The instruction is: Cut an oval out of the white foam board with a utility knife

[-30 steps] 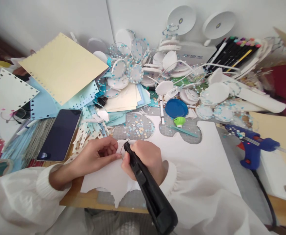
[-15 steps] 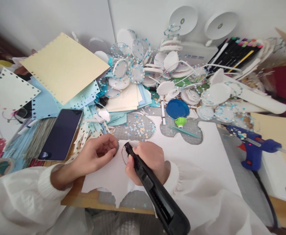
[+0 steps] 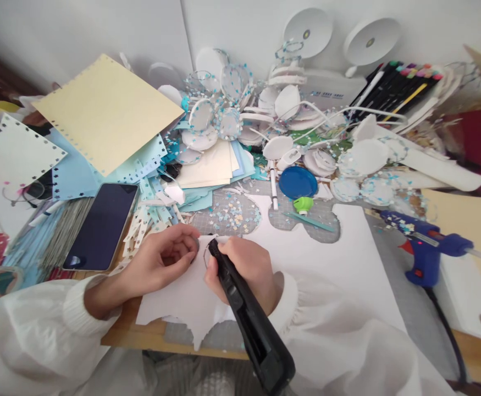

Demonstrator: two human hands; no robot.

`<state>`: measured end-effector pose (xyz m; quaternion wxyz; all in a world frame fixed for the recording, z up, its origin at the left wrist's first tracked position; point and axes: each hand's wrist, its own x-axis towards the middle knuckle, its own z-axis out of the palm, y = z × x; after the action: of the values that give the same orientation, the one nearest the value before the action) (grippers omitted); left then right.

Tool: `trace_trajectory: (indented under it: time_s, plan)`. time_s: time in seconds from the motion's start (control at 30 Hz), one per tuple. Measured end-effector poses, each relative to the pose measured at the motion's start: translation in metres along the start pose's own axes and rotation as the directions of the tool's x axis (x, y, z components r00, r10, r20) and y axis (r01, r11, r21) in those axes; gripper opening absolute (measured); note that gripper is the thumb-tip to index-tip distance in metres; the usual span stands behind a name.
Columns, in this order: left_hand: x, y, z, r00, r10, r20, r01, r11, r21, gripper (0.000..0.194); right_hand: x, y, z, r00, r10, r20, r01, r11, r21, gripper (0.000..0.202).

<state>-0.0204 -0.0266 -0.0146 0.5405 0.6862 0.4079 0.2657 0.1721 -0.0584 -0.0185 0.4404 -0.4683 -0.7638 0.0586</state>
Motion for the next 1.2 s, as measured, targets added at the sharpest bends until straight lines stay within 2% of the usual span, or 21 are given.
trace_trajectory:
  time_s: [0.13,0.27,0.47,0.67,0.87,1.2]
  plan:
    - [0.002,-0.001,0.001,0.999,0.003,-0.041,-0.002,0.999,0.034,0.021,0.0,-0.003,-0.008,0.999,0.009,0.031,-0.012,0.996,0.089,0.014]
    - [0.002,-0.002,0.001,0.998,0.013,-0.056,-0.011,0.999,0.045,0.021,-0.004,-0.005,-0.007,1.0,-0.028,-0.013,0.029,0.995,0.091,0.015]
    - [0.001,-0.003,0.002,0.997,0.01,-0.073,-0.008,1.0,0.021,0.019,-0.005,-0.001,-0.002,0.996,-0.053,0.078,0.042,0.99,0.136,0.019]
    - [0.001,-0.004,0.002,0.997,0.003,-0.079,-0.002,1.0,0.012,0.018,-0.003,-0.004,-0.008,0.992,-0.11,0.063,0.098,0.981,0.169,0.019]
    - [0.0,-0.006,0.002,0.997,-0.002,-0.083,0.003,1.0,0.014,0.019,-0.002,-0.004,-0.01,0.99,-0.08,0.113,0.056,0.978,0.2,0.018]
    - [-0.002,-0.006,0.002,0.995,0.018,-0.097,-0.015,1.0,0.024,0.018,-0.001,-0.003,-0.012,0.993,-0.09,0.081,0.065,0.959,0.275,0.018]
